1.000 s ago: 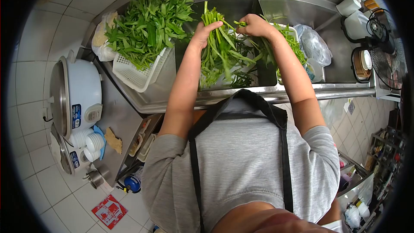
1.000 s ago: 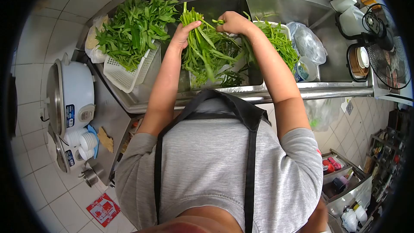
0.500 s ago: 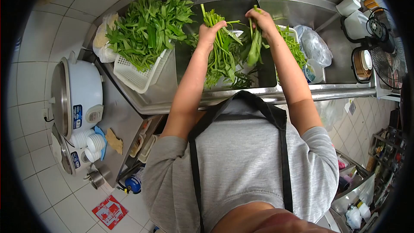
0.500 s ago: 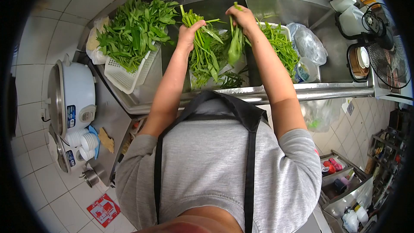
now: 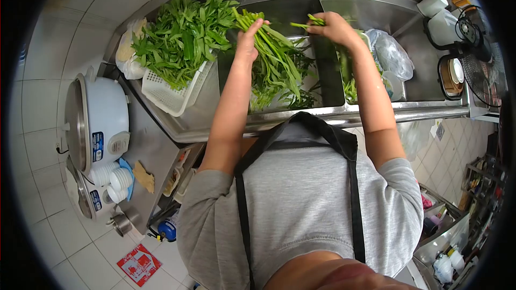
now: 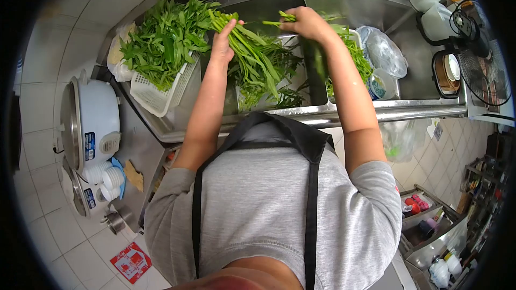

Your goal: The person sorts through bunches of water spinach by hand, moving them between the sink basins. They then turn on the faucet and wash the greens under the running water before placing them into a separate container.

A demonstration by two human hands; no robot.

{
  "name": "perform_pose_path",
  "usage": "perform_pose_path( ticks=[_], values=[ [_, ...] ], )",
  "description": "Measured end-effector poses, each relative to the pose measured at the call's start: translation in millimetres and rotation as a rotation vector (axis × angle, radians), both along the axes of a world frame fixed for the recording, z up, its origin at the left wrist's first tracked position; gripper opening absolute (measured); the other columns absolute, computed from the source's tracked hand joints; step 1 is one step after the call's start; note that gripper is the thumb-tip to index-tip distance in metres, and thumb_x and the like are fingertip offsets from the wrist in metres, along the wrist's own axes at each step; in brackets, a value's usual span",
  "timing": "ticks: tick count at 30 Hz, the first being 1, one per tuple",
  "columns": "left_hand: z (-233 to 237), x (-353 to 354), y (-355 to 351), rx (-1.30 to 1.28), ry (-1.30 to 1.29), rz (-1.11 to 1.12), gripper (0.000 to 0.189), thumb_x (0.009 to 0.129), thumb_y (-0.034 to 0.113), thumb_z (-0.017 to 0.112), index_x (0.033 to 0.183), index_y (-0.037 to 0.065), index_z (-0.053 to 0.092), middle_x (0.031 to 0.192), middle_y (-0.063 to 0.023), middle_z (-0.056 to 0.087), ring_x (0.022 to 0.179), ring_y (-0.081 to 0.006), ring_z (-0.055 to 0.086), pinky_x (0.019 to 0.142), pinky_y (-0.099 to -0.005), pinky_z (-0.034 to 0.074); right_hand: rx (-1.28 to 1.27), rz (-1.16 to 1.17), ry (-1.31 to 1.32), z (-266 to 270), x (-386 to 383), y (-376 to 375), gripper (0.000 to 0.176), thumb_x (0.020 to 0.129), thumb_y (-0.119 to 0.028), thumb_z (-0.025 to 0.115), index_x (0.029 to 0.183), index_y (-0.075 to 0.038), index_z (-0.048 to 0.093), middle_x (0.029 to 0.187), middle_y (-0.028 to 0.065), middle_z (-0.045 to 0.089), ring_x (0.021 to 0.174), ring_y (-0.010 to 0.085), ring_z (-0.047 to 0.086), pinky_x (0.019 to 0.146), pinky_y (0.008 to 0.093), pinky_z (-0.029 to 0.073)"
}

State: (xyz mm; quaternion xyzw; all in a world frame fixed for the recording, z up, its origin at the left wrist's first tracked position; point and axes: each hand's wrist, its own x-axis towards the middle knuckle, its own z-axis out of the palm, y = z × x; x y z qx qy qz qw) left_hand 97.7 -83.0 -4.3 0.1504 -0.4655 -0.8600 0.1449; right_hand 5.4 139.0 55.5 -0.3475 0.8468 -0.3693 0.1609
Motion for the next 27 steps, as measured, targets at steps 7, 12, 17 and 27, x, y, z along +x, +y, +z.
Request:
perform_pose_path(
  ticks=[7, 12, 17, 27],
  values=[
    [-3, -10, -7, 0.049, 0.028, 0.022, 0.021, 0.076, 0.015, 0.064, 0.091, 0.002, 0.057, 0.084, -0.0095, 0.062, 0.076, -0.0188, 0.06, 0.068, -0.0334, 0.049, 0.217, 0.121, 0.241, -17, 23, -11, 0.032, 0.067, -0.018, 0.063, 0.096, -0.005, 0.062, 0.089, 0.0172, 0.062, 0.086, 0.032, 0.058, 0.077, 0.039, 0.046],
    [-3, -18, 18, 0.025, 0.057, 0.07, 0.02, 0.077, 0.013, 0.063, 0.091, 0.001, 0.055, 0.083, -0.0099, 0.061, 0.075, -0.0192, 0.059, 0.068, -0.0328, 0.049, 0.072, -0.094, 0.215, -32, 53, -61, 0.026, 0.072, -0.027, 0.062, 0.089, -0.007, 0.064, 0.076, 0.0184, 0.061, 0.075, 0.0343, 0.059, 0.07, 0.0424, 0.047],
    [1, -14, 21, 0.128, 0.029, 0.11, 0.022, 0.073, 0.011, 0.067, 0.09, 0.001, 0.056, 0.082, -0.0093, 0.06, 0.071, -0.0181, 0.059, 0.065, -0.0313, 0.048, -0.07, -0.152, 0.201, -51, 41, -72, 0.028, 0.072, -0.029, 0.063, 0.088, -0.007, 0.064, 0.075, 0.0186, 0.061, 0.073, 0.0342, 0.059, 0.068, 0.0408, 0.046],
    [0, -6, 16, -0.214, -0.032, 0.003, 0.039, 0.07, 0.017, 0.073, 0.101, 0.002, 0.054, 0.097, -0.0066, 0.056, 0.089, -0.0163, 0.053, 0.079, -0.0309, 0.042, -0.517, -0.208, -0.582, -60, -1, -44, 0.012, 0.075, -0.017, 0.061, 0.08, -0.006, 0.062, 0.064, -0.0009, 0.055, 0.051, 0.009, 0.047, 0.048, 0.0217, 0.037]
  ],
)
